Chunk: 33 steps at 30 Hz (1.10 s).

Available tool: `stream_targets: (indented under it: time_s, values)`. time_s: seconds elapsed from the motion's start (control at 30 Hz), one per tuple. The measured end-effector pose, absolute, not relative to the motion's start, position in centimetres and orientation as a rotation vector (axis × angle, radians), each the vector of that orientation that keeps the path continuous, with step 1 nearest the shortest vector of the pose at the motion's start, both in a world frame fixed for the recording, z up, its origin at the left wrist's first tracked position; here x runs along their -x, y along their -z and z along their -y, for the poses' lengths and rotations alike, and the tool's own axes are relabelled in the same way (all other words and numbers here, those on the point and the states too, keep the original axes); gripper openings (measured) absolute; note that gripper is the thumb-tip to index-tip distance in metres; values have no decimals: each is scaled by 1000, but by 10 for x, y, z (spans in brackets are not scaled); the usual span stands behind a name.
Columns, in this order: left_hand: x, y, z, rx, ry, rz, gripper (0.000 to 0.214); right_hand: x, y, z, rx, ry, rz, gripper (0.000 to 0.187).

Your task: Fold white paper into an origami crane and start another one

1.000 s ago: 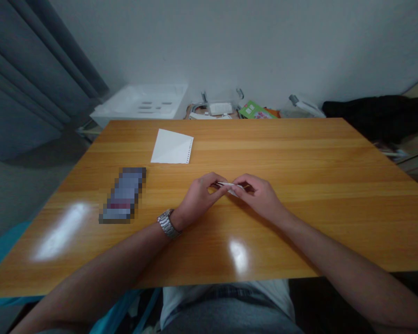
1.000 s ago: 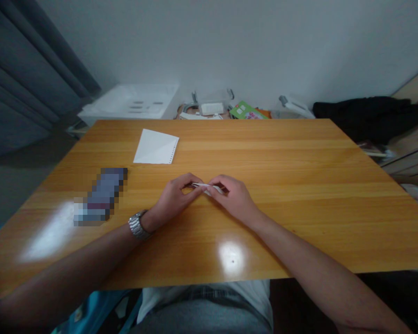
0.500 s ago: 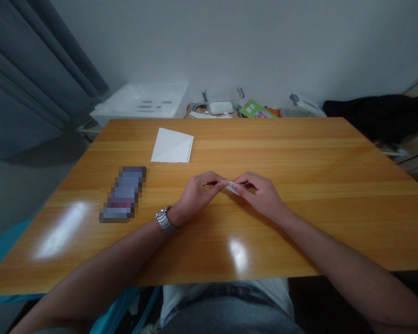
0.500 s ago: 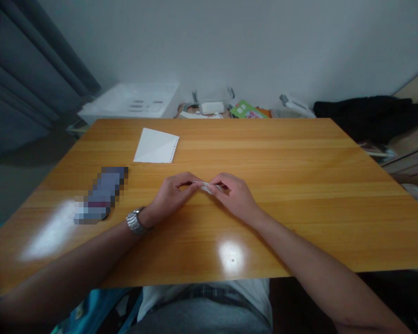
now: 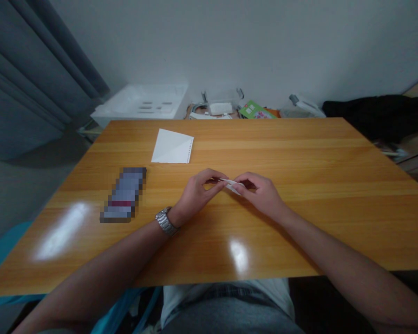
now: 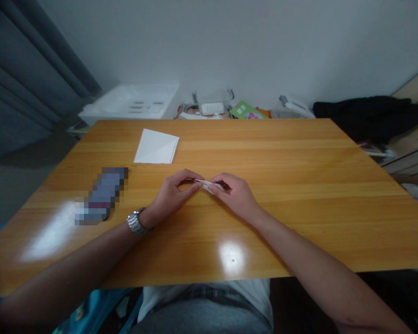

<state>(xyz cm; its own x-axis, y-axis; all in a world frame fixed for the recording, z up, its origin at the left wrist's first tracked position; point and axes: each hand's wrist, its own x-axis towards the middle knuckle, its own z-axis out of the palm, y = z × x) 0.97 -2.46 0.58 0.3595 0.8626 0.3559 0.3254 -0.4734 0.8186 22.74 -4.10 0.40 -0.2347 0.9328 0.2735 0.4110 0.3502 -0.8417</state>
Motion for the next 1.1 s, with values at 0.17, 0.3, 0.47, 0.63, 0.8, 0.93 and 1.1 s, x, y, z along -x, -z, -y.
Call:
stream_targets:
  time_s: [0.17,0.3,0.47,0.63,0.8,0.93,1.1]
  values:
    - [-9,-5,23,-1927,-1076,-1003,24,-228,-2,39,1142,-1006,1729,30]
    - [-7,-7,20,-1960,-1123,-854,18,-232,-2,36,1062,-1368,1573,39]
    - [-7,-7,17,-1971,-1186,-786,17,-238,-3,36,960,-1917,1325,42]
    - [-7,-8,19,-1956,-1199,-765,17,-237,-6,37,965,-1962,1184,40]
    - [-7,-6,21,-1812,-1157,-796,31,-234,-7,37,971,-1910,1164,33]
    - [-9,-4,23,-1607,-1158,-803,34,-231,-8,37,976,-1790,1161,32]
    - [-14,-5,26,-1537,-1146,-841,29,-226,-5,38,1013,-1640,1211,35]
